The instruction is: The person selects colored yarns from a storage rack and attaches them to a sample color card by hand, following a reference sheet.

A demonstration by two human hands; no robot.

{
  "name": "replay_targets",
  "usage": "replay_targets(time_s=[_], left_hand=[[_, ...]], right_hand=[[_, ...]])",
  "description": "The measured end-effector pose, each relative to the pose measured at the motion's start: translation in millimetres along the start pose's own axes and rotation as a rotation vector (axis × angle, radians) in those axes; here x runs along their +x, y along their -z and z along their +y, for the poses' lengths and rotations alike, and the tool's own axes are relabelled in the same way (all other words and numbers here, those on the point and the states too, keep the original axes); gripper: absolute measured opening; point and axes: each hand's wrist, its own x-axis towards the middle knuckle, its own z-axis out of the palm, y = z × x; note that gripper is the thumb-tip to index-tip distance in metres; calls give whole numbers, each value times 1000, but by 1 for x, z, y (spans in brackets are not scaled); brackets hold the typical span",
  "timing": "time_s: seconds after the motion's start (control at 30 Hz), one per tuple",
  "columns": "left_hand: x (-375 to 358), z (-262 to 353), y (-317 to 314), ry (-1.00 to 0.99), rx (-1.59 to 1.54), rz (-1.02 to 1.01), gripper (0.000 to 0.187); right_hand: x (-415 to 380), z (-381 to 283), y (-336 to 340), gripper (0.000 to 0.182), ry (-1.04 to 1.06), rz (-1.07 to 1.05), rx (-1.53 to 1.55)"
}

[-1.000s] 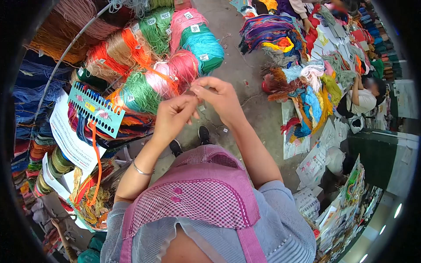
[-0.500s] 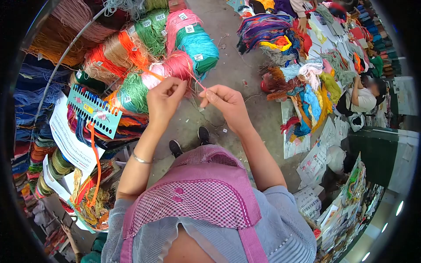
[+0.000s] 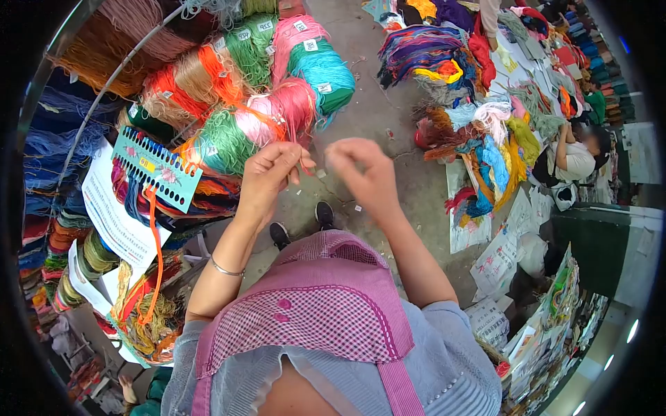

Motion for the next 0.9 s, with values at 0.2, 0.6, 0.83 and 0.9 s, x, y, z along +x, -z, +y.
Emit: replay_targets(time_s=[0.2,0.6,0.83,0.9], left_hand=[[-3,-27,-4,-99,335,-248,15],[53,-82,60,-567,964,-245,12],[3,-82,76,-311,1341,-186,10],[-25,-61,67,-389,1228,-160,12]], right_hand=[[17,-17,-9,15,-103,-174,437],[-197,95,385,25,-410,609,-896],[-188,20,349,28,-522,665,-1204],[-139,57,301,14,172,441,-1152]])
